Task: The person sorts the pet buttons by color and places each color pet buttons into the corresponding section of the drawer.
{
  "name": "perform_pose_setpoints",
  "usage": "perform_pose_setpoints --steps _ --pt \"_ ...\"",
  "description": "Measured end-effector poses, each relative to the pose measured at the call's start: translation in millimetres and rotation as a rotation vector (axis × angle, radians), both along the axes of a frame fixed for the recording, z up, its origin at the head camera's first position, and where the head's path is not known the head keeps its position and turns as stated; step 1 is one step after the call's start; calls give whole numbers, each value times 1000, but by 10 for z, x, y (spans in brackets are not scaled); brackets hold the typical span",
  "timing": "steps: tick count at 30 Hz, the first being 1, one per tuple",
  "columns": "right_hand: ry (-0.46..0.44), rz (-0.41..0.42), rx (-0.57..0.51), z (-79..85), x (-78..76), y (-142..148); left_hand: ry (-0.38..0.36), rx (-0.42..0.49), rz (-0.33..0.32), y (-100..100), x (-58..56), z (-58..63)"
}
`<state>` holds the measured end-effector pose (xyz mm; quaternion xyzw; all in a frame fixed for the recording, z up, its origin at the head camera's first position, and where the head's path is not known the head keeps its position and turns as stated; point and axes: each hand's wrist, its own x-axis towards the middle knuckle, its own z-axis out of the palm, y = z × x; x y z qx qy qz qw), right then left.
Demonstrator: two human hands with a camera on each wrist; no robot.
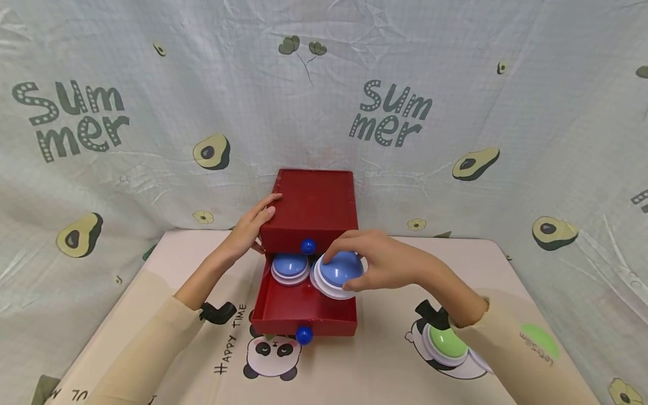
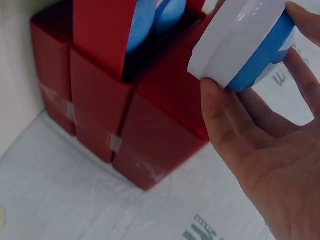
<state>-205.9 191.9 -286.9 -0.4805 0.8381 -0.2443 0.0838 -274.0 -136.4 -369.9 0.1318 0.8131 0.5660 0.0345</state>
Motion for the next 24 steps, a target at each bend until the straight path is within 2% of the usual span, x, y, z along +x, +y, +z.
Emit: perform_pose_setpoints --steps 4,12,24 --pt "-60 9 11 -57 -2 -122 4 3 0 4 3 21" --pt "-119 48 37 -252 -30 -350 1 8 1 16 7 13" --pt "-124 71 159 -390 -54 -584 1 1 9 14 1 0"
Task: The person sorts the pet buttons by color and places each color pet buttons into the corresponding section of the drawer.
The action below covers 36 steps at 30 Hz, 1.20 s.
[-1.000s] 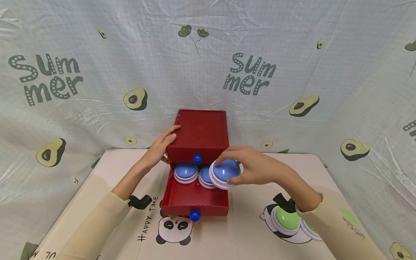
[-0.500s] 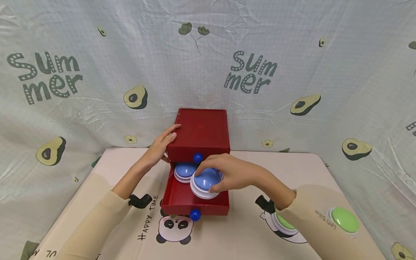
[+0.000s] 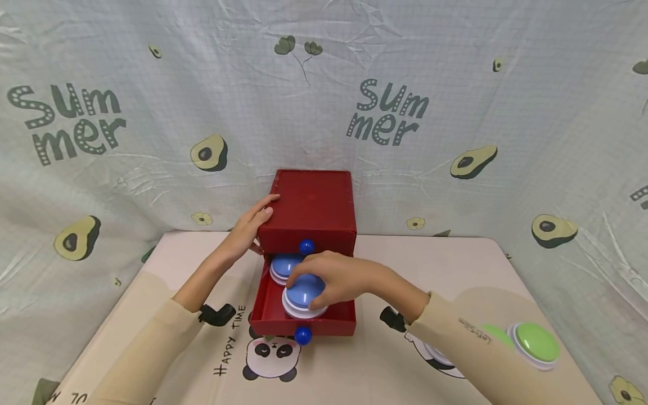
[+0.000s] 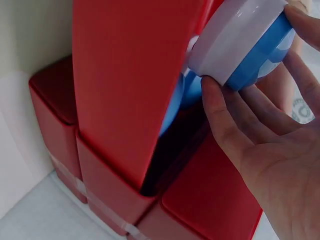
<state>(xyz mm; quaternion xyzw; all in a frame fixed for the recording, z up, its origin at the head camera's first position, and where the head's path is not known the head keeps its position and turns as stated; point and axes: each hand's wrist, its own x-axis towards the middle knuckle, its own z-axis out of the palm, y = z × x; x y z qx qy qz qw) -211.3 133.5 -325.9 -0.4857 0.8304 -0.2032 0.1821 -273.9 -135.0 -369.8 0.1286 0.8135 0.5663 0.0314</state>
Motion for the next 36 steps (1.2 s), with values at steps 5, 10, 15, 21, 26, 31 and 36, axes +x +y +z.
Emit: perform_pose_setpoints --steps 5,10,15,21,26,31,36 --pt "-17 -3 53 -65 -4 -78 -1 1 4 0 0 1" --pt "-26 -9 81 -121 -6 -98 4 -4 -1 7 -2 -10" --pt "-1 -23 72 -141 -31 -99 6 -4 -3 11 -10 -9" --pt "26 -37 85 -174 -63 -133 -2 3 -1 6 -19 -11" --pt "48 -35 126 -225 -55 -180 -1 6 -1 12 0 1" --pt "88 -2 139 -261 -57 -230 1 3 -1 7 10 12" --pt "82 8 136 -279 -73 -264 -3 4 0 -1 8 11"
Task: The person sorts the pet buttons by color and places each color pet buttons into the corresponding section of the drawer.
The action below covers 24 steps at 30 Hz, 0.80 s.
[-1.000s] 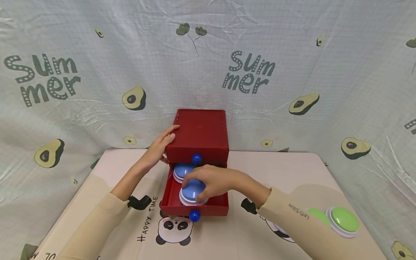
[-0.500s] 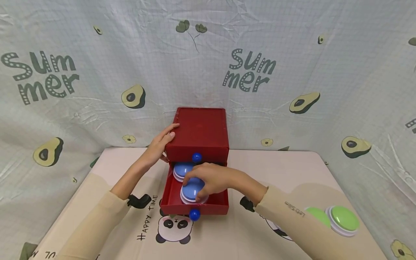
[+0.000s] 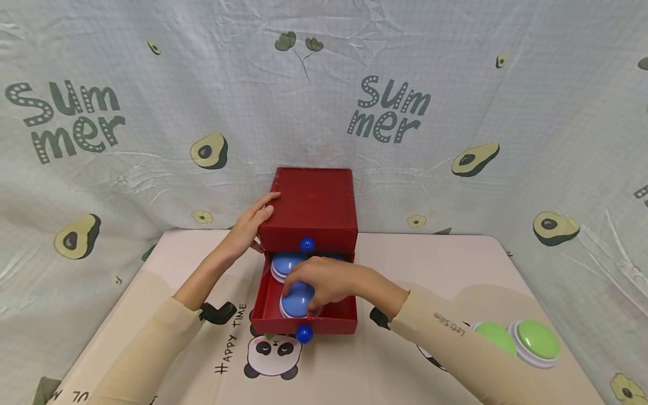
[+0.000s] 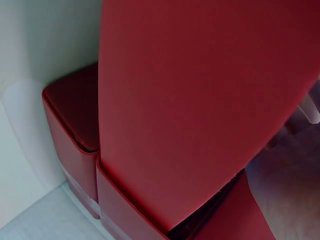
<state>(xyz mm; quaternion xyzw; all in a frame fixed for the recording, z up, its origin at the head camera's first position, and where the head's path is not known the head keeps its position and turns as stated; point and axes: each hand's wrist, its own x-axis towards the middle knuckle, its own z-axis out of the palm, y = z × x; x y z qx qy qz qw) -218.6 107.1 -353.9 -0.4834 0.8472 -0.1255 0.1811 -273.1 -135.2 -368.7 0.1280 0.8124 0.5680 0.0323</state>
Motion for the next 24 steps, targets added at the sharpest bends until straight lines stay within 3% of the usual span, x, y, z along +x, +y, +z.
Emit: perform_pose_setpoints --steps 10,18,24 --pt "-70 22 -32 -16 -64 37 -5 1 -1 3 -16 -12" --pt "-2 27 -47 -15 -45 55 1 -4 -2 0 -20 -15" --pt "-9 7 -63 -19 -38 58 0 0 -7 2 -22 -19"
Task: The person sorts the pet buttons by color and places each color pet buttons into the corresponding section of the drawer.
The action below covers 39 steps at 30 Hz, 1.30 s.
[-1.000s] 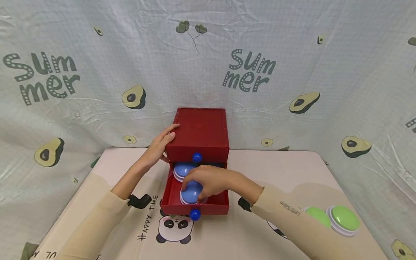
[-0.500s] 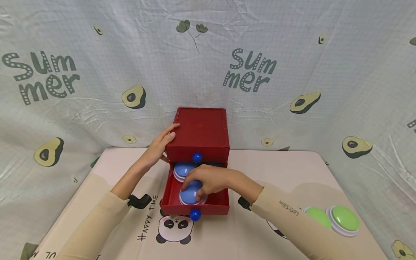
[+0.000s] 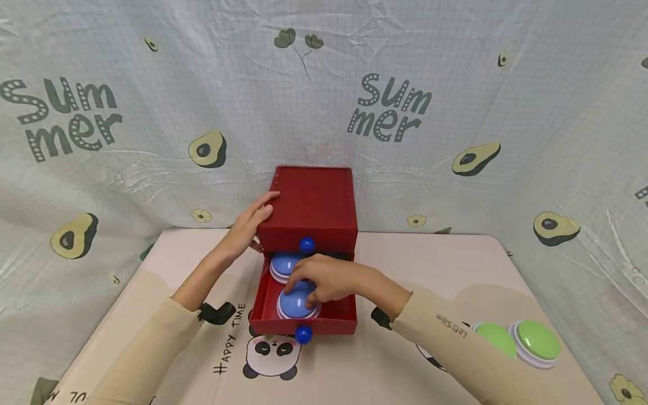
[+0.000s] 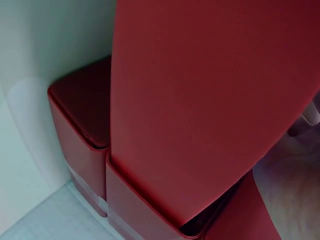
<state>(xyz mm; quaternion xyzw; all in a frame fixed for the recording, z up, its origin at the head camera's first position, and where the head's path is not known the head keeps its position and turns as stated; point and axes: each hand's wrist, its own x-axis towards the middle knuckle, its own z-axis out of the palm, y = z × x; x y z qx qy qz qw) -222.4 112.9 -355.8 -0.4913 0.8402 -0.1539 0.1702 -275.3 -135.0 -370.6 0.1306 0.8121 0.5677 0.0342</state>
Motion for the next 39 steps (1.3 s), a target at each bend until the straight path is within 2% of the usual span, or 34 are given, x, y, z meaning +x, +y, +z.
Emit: perform_pose_setpoints --steps 5,12,19,25,31,36,39 --pt "-20 -10 -15 -8 -7 16 1 0 1 2 -3 2" --pt "11 -21 -40 -6 21 78 5 -2 2 -3 0 -10" --pt "-19 -61 -217 77 115 284 13 -4 6 -8 3 -16" --pt "-13 -108 -351 155 299 496 16 2 -3 -5 0 -13" --pt "4 -148 -429 85 552 648 12 0 5 -5 -3 -19" --pt "-39 -181 -475 -11 798 709 10 7 3 2 -17 -30" --pt "-98 -166 -502 -79 925 733 12 13 3 13 -17 -31"
